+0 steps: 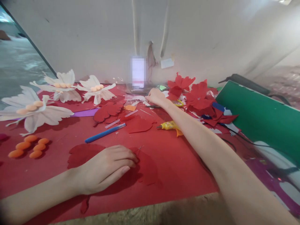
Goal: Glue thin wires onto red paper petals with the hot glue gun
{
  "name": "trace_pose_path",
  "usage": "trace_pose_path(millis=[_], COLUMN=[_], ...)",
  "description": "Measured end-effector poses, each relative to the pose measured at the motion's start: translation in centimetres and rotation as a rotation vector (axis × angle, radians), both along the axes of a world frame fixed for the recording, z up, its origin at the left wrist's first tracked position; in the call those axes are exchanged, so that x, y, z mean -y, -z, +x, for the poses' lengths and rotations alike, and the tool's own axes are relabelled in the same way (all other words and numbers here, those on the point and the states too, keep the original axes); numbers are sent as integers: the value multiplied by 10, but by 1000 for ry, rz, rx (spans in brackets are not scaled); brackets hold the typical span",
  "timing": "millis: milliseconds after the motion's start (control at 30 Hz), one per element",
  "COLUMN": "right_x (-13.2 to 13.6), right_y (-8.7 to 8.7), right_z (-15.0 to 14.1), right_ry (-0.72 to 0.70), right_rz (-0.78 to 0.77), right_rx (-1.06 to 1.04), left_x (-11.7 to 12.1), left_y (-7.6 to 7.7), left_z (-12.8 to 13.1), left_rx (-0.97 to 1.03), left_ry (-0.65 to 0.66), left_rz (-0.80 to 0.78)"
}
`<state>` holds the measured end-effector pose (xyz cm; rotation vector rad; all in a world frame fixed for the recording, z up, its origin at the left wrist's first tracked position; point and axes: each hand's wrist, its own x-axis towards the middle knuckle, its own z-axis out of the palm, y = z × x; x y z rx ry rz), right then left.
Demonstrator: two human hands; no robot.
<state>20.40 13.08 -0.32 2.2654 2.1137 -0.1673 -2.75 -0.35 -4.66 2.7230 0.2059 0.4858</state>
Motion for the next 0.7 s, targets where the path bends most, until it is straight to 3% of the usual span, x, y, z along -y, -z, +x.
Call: trace_pose_path(millis=[267, 467, 700], right_x=[-53, -88, -112], right_y=[0, 12, 22], right_z=[-4, -7, -1], right_ry=[-126, -210, -199], right_rz=[192, 210, 201], right_rx=[173, 223, 252], left_x=[6, 7, 4], left_y=[6, 10, 17], left_z=[-1, -1, 1], left_rx=[148, 178, 179], left_ry=[11, -34, -26], left_rz=[151, 189, 184])
